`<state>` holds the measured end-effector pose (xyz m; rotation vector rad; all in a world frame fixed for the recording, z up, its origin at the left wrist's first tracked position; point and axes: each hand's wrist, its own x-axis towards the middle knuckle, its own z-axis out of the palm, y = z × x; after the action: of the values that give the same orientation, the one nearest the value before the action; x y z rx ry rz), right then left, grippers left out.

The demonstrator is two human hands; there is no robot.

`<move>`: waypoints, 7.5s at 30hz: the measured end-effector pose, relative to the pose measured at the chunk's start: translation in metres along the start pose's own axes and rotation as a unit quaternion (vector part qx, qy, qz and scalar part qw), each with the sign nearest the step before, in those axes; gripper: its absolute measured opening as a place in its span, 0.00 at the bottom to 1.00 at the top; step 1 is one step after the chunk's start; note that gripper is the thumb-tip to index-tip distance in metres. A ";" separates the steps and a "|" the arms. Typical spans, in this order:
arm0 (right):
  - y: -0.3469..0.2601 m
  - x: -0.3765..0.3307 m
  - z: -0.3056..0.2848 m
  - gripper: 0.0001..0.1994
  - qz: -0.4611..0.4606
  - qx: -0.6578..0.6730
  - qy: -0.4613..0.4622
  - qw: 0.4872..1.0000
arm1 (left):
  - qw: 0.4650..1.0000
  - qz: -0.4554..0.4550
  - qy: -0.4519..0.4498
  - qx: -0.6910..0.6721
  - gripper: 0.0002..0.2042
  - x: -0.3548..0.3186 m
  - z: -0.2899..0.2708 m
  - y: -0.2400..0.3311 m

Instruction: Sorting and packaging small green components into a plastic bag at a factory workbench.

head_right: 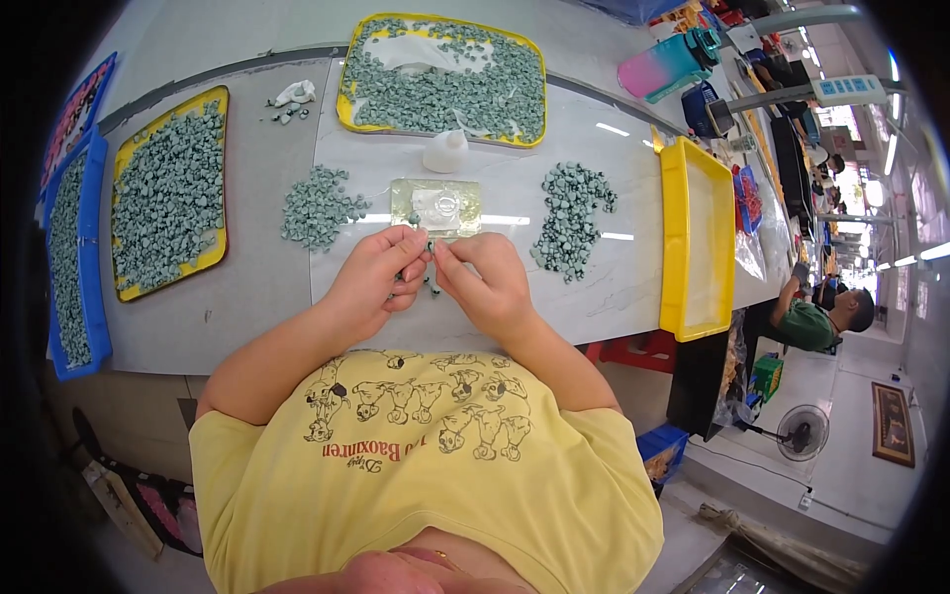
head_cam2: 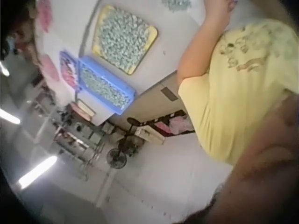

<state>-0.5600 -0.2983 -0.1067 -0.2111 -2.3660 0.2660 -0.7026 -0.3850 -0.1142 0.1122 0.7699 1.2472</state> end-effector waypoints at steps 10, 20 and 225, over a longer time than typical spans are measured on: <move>-0.002 -0.005 0.007 0.13 -0.002 0.040 0.017 0.999 | 0.995 0.051 0.033 0.080 0.10 -0.002 0.001 -0.007; 0.011 0.000 -0.024 0.14 0.165 0.140 -0.150 0.965 | 0.986 -0.032 0.035 0.161 0.12 0.002 -0.001 -0.015; 0.032 -0.004 -0.069 0.09 0.287 0.226 -0.211 0.907 | 0.922 0.064 0.118 0.363 0.12 0.012 0.033 -0.020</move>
<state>-0.5072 -0.2588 -0.0682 -0.6809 -2.5182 1.2341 -0.6664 -0.3702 -0.1045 0.6343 1.4318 1.0489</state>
